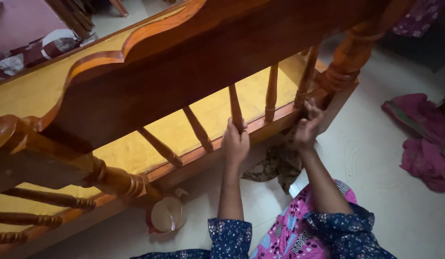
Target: The person sits on the floor and wipes the wooden bed frame with a cloth. They clean the vertical spindles and horizontal rails of the bed frame, occasionally dipping the cloth into a small bucket of liquid.
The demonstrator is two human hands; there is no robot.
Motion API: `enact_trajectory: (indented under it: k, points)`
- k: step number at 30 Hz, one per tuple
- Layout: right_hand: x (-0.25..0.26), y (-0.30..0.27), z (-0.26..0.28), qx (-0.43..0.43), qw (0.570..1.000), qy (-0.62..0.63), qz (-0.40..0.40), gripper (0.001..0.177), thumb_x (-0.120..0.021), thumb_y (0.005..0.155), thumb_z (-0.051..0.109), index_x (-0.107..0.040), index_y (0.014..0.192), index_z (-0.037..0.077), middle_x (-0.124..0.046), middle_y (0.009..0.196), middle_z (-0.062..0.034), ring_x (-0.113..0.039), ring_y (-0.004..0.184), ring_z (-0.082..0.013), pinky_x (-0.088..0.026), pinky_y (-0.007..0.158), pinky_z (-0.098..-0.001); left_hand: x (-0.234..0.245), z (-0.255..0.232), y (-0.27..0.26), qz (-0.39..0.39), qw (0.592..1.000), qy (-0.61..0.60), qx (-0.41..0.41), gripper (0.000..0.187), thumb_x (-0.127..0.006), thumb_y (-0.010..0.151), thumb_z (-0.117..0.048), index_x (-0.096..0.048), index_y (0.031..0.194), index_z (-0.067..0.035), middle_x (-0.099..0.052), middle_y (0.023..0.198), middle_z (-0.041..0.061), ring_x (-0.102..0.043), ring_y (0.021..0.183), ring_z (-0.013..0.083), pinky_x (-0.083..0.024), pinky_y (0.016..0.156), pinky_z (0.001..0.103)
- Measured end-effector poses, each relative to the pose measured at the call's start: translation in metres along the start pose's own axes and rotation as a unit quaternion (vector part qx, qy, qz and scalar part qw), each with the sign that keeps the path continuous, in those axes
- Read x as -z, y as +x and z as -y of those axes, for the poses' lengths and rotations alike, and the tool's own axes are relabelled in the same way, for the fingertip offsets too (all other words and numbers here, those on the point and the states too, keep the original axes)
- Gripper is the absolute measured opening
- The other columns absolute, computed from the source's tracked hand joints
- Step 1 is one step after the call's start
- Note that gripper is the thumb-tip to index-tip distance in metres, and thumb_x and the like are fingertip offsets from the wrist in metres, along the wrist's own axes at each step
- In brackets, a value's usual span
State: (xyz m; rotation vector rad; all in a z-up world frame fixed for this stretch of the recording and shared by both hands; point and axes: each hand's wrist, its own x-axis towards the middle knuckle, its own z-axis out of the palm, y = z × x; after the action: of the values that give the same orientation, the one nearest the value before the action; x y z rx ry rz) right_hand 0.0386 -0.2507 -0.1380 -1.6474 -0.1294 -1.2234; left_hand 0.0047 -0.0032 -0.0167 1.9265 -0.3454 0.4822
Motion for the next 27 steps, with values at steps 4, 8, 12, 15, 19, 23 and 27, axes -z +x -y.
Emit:
enact_trajectory:
  k: [4,8,12,15,19,23,27]
  points:
    - [0.019,0.015,-0.006,0.046,0.978,-0.203,0.025,0.066,-0.038,0.108,0.061,-0.036,0.144,0.006,-0.033,0.166,-0.0181,-0.041,0.155,-0.0322,-0.026,0.127,-0.0535,0.001,0.000,0.001,0.013,1.000,0.000,0.028,0.029,-0.055,0.088,-0.008,-0.055,0.116,-0.011,-0.072,0.098,0.009,-0.071,0.097,0.0326,-0.053,0.084,0.047]
    - [0.040,0.040,0.008,0.027,0.867,-0.497,0.012,0.070,-0.036,0.106,0.064,-0.042,0.150,0.010,-0.034,0.167,-0.0164,-0.040,0.155,-0.0370,-0.007,0.119,-0.0687,0.006,-0.004,0.001,0.028,0.999,0.001,0.017,0.029,-0.055,0.089,-0.008,-0.053,0.118,-0.010,-0.071,0.101,0.010,-0.070,0.099,0.0343,-0.053,0.086,0.047]
    - [0.012,0.029,0.031,0.064,0.985,-0.161,0.012,0.097,-0.042,0.097,0.080,-0.026,0.155,0.005,-0.027,0.161,-0.0164,-0.044,0.142,-0.0290,-0.032,0.115,-0.0567,0.010,-0.009,0.001,0.028,0.999,0.005,0.018,0.032,-0.054,0.087,-0.008,-0.054,0.119,-0.011,-0.071,0.102,0.010,-0.069,0.100,0.0347,-0.052,0.086,0.048]
    - [0.041,0.035,0.030,0.107,0.942,-0.308,0.085,0.070,-0.040,0.095,0.070,-0.055,0.136,0.015,-0.033,0.163,-0.0173,-0.041,0.147,-0.0287,0.006,0.121,-0.0680,0.011,-0.009,0.002,0.032,0.999,0.007,0.014,0.030,-0.055,0.088,-0.009,-0.054,0.118,-0.011,-0.071,0.102,0.011,-0.068,0.101,0.0357,-0.052,0.086,0.049]
    - [0.059,0.061,0.014,0.056,0.894,-0.434,0.097,0.065,-0.045,0.105,0.064,-0.059,0.142,0.013,-0.045,0.159,-0.0141,-0.033,0.156,-0.0342,0.011,0.116,-0.0704,0.017,-0.008,0.000,0.046,0.999,-0.004,0.005,0.030,-0.054,0.089,-0.009,-0.053,0.120,-0.010,-0.069,0.102,0.011,-0.067,0.101,0.0367,-0.051,0.086,0.050]
    - [0.037,0.048,0.019,0.021,0.904,-0.427,0.022,0.067,-0.045,0.106,0.064,-0.055,0.142,0.009,-0.046,0.157,-0.0166,-0.030,0.156,-0.0333,0.013,0.115,-0.0698,0.013,-0.003,-0.001,0.024,1.000,-0.004,0.003,0.033,-0.055,0.087,-0.008,-0.054,0.119,-0.010,-0.071,0.100,0.011,-0.068,0.100,0.0377,-0.051,0.085,0.051]
    - [0.012,0.030,0.029,0.011,0.926,-0.375,-0.046,0.073,-0.026,0.112,0.061,-0.046,0.145,0.000,-0.046,0.156,-0.0207,-0.031,0.155,-0.0388,0.006,0.121,-0.0683,0.013,-0.002,0.002,0.022,1.000,-0.001,0.004,0.031,-0.056,0.087,-0.009,-0.054,0.118,-0.011,-0.071,0.098,0.010,-0.068,0.098,0.0371,-0.051,0.084,0.051]
